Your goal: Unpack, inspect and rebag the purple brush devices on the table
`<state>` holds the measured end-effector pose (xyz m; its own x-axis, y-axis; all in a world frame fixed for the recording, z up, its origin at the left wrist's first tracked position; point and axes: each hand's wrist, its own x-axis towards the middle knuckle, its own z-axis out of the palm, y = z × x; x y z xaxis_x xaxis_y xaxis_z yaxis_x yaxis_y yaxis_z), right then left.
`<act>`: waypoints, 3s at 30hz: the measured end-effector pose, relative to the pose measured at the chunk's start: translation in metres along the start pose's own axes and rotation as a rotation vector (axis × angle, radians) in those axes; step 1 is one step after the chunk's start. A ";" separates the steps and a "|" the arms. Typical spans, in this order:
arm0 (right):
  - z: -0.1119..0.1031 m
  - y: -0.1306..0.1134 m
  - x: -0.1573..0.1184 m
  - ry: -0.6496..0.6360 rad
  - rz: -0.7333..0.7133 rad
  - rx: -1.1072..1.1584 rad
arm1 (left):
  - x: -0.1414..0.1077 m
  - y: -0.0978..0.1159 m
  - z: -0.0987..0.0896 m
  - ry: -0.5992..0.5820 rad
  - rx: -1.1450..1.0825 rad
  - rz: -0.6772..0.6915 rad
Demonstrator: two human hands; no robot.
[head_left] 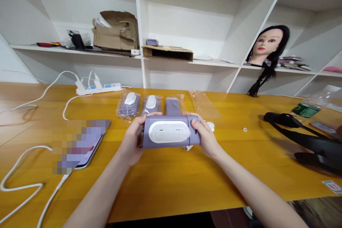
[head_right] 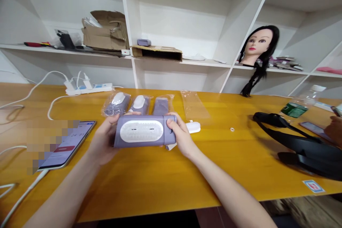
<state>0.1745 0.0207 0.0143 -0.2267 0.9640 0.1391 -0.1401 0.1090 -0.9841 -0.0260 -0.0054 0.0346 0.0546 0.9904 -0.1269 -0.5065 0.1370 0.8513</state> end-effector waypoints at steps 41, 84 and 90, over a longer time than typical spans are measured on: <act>-0.011 -0.015 0.000 -0.244 0.078 -0.056 | 0.008 -0.011 -0.004 0.155 0.051 0.150; -0.019 -0.015 0.002 -0.261 -0.105 -0.397 | 0.004 -0.011 -0.020 -0.058 0.367 0.621; -0.013 -0.010 0.006 -0.203 0.016 -0.212 | 0.005 -0.002 -0.021 -0.149 -0.028 0.323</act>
<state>0.1875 0.0284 0.0233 -0.4182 0.9002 0.1214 0.0647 0.1628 -0.9845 -0.0425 -0.0006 0.0221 0.0120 0.9746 0.2238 -0.5415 -0.1819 0.8208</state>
